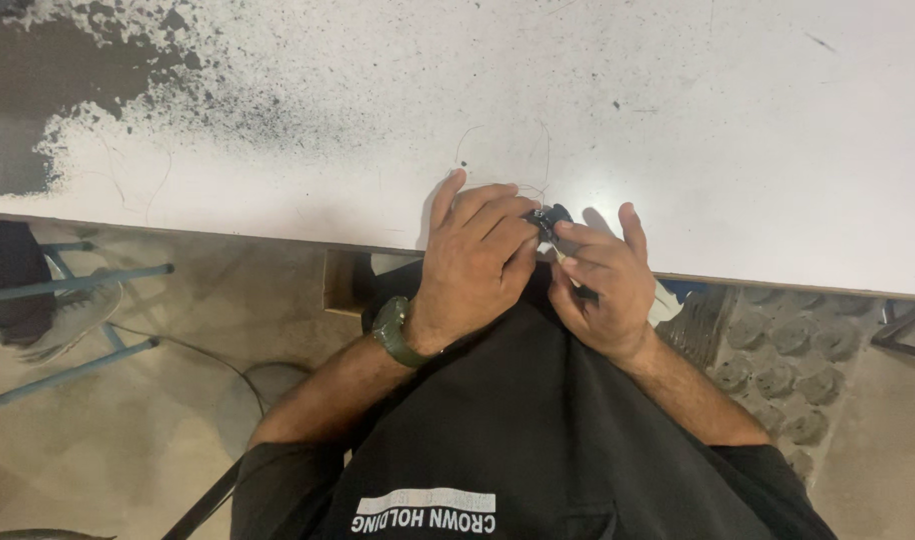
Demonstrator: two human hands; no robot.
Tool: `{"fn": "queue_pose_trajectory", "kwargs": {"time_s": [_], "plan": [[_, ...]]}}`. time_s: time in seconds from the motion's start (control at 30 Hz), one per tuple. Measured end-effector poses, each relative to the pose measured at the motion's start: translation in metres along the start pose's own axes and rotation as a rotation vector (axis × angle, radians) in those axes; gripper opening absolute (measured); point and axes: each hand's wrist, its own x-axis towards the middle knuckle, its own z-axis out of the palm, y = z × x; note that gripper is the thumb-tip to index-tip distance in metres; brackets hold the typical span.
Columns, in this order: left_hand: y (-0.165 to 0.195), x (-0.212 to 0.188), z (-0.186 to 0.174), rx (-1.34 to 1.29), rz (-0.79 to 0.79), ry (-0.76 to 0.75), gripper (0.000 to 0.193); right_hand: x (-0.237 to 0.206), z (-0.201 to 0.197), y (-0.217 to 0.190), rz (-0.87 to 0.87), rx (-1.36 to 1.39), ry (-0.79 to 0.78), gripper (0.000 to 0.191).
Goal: The person sits at a white table assembling small black plastic plug components. They pick up a plug body, use a small blade to trim or open it, insert a metal contact piece, press the parts together by hand, and set the finished plug aside with others on the table.
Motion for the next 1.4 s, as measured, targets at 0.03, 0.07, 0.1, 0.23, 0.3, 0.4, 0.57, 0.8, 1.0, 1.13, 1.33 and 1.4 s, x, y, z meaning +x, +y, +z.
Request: {"fn": "queue_pose_trajectory", "kwargs": {"time_s": [0.03, 0.07, 0.1, 0.23, 0.3, 0.4, 0.57, 0.8, 1.0, 1.13, 1.33, 1.4], "plan": [[-0.001, 0.000, 0.000, -0.022, -0.008, -0.011, 0.007, 0.001, 0.000, -0.001, 0.004, -0.020, -0.006, 0.040], [-0.001, 0.000, 0.000, -0.043, -0.016, -0.022, 0.007, 0.002, 0.000, -0.002, 0.009, -0.041, -0.011, 0.039], [-0.002, 0.000, 0.000, -0.047, -0.023, -0.025, 0.007, 0.003, -0.001, -0.003, 0.010, -0.046, -0.006, 0.039], [-0.003, 0.000, -0.001, -0.062, -0.028, -0.035, 0.008, 0.011, -0.002, -0.007, 0.015, -0.060, 0.007, 0.036], [-0.004, 0.001, -0.002, -0.065, -0.022, -0.043, 0.007, 0.014, -0.003, -0.009, 0.022, -0.061, 0.002, 0.035], [-0.005, 0.002, -0.003, -0.069, -0.019, -0.060, 0.007, 0.020, -0.004, -0.011, 0.036, -0.062, -0.020, 0.034], [-0.008, 0.003, -0.003, -0.076, -0.024, -0.059, 0.010, 0.025, -0.007, -0.013, 0.046, -0.079, -0.056, 0.032], [-0.006, 0.006, -0.008, -0.084, -0.075, -0.059, 0.011, 0.035, -0.013, -0.015, 0.043, -0.030, -0.077, 0.032], [-0.007, 0.014, -0.016, 0.077, -0.066, 0.036, 0.012, 0.047, -0.038, -0.013, 0.113, -0.111, -0.054, 0.023], [-0.010, 0.023, -0.019, 0.019, -0.062, -0.053, 0.012, 0.053, -0.034, -0.010, 0.198, -0.194, -0.117, 0.036], [-0.003, 0.034, -0.010, -0.088, -0.013, -0.116, 0.008, 0.051, -0.024, -0.007, 0.183, -0.256, -0.160, 0.038], [-0.003, 0.032, -0.011, -0.092, 0.023, -0.108, 0.010, 0.047, -0.023, -0.006, 0.186, -0.256, -0.149, 0.038]]}}
